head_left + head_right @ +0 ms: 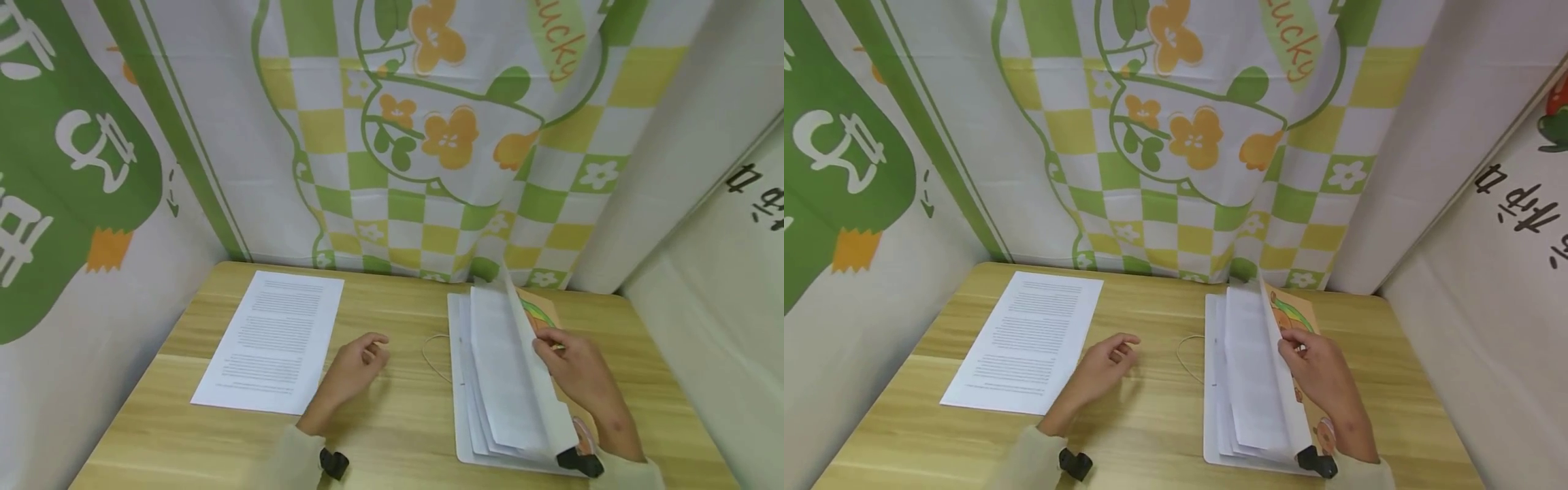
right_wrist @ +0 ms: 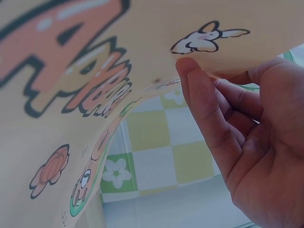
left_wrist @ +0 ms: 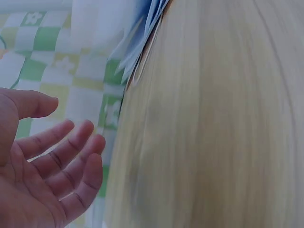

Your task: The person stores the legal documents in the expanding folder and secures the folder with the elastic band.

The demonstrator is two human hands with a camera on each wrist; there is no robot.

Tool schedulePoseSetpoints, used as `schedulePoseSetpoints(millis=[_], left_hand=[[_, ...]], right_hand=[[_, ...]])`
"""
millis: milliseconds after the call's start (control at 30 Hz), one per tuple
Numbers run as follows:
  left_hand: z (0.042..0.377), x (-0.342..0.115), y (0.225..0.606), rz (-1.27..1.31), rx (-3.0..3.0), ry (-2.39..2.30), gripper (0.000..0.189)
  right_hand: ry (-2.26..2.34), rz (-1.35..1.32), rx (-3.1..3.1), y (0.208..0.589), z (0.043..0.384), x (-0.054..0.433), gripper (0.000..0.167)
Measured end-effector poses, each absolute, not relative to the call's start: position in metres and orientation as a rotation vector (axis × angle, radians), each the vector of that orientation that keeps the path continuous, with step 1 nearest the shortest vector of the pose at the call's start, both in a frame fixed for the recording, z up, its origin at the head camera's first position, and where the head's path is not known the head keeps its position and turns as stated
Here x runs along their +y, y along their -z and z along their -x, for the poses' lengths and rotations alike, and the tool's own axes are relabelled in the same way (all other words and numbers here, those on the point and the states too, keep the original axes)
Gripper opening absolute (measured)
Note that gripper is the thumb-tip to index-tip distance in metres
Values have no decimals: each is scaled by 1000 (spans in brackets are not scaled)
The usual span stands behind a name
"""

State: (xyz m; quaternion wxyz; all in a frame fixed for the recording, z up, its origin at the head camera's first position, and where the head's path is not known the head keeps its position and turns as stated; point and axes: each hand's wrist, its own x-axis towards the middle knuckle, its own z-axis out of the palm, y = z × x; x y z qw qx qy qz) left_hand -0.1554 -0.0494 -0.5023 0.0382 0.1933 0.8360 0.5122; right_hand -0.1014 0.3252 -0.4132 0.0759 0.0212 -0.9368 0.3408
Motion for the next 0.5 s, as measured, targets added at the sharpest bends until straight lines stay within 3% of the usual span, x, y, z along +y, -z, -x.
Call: schedulePoseSetpoints(millis=[200, 500], left_hand=[[153, -99, 489, -426, 2790, -1433, 35], [147, -164, 488, -144, 2987, -1119, 58]], right_hand=[[-1029, -58, -2813, 413, 101, 324, 30], [-1019, -50, -2830, 413, 102, 324, 30]])
